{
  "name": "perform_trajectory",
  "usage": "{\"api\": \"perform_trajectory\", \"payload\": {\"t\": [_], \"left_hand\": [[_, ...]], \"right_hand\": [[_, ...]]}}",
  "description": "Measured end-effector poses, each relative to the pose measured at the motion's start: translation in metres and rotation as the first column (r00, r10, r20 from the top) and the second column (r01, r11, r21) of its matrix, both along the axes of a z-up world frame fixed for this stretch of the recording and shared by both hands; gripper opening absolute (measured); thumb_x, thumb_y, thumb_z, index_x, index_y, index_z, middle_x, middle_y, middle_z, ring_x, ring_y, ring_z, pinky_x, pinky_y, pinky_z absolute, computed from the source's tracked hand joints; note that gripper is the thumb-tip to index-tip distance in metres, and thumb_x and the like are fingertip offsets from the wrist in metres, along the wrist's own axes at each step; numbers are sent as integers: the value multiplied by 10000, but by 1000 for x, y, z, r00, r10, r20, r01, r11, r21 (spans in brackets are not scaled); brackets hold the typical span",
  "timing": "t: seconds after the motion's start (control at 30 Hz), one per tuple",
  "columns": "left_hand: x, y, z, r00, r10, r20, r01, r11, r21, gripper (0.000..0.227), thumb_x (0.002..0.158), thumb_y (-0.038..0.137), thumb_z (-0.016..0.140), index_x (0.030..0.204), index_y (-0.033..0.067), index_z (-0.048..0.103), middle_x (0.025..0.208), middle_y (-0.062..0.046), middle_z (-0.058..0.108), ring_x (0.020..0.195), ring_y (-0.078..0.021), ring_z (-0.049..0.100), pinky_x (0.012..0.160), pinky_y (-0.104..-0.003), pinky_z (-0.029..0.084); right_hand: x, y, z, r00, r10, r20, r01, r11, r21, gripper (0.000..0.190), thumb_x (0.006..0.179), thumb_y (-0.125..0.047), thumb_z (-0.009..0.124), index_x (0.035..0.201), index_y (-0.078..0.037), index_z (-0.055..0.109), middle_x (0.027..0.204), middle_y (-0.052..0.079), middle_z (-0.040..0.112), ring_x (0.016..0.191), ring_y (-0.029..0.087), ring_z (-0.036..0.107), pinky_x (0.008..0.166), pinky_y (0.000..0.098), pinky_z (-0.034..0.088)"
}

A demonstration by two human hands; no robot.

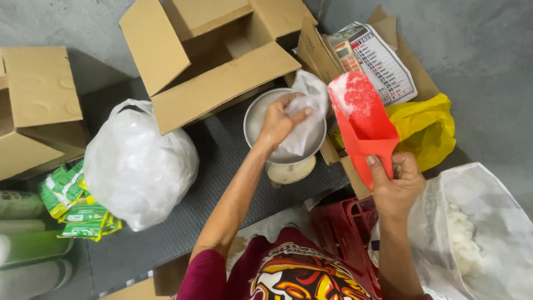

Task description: Scooping white powder from a large sack into a smaller plastic bag and weighing it on a scale.

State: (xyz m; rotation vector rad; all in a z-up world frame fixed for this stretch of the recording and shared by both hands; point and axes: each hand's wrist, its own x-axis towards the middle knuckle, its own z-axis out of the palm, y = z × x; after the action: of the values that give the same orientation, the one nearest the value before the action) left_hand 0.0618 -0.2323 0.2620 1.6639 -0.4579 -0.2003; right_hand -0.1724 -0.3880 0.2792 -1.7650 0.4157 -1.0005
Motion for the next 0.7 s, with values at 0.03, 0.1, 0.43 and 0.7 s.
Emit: {"api": "perform_trajectory", "payload": {"t": [0.03, 0.1, 0.43, 0.7], "left_hand": [[-1, 3, -1, 990, -129, -60, 125, 991, -57, 559, 832, 252, 829, 1278, -28, 639, 1106, -160, 732, 971, -223, 723, 843, -354, 581], [-7, 13, -3, 953, -247, -175, 210, 956, -202, 584, 826, 198, 828, 1323, -11, 604, 1145, -139, 715, 985, -202, 713, 856, -336, 586], [7, 32, -31, 858, -54, -511, -339, 689, -641, 119, 1018, 99, 602, 970, -9, 620, 739, -41, 564, 570, -132, 489, 519, -284, 447], [45, 22, -56, 753, -132, -645, -444, 621, -646, 144, 1009, 106, 539, 926, 14, 612, 715, -43, 566, 528, -151, 501, 473, -311, 435]], "right_hand": [[3, -2, 1, 1000, 7, -1, -7, 1000, 6, 215, 997, 15, 774, 952, -31, 569, 831, -35, 618, 715, 3, 507, 638, 202, 422], [7, -3, 7, 1000, 3, -7, -3, 1000, 5, 218, 995, 12, 774, 945, -33, 567, 811, -33, 611, 691, 5, 500, 613, 204, 414], [43, 22, 50, 992, 98, 80, -93, 993, -66, 213, 990, 14, 780, 962, -31, 573, 835, -38, 615, 724, 9, 505, 639, 213, 422], [39, 42, 0, 993, 60, -103, -71, 991, -117, 227, 932, -55, 801, 883, -28, 581, 721, 2, 581, 630, 48, 485, 570, 256, 411]]}}
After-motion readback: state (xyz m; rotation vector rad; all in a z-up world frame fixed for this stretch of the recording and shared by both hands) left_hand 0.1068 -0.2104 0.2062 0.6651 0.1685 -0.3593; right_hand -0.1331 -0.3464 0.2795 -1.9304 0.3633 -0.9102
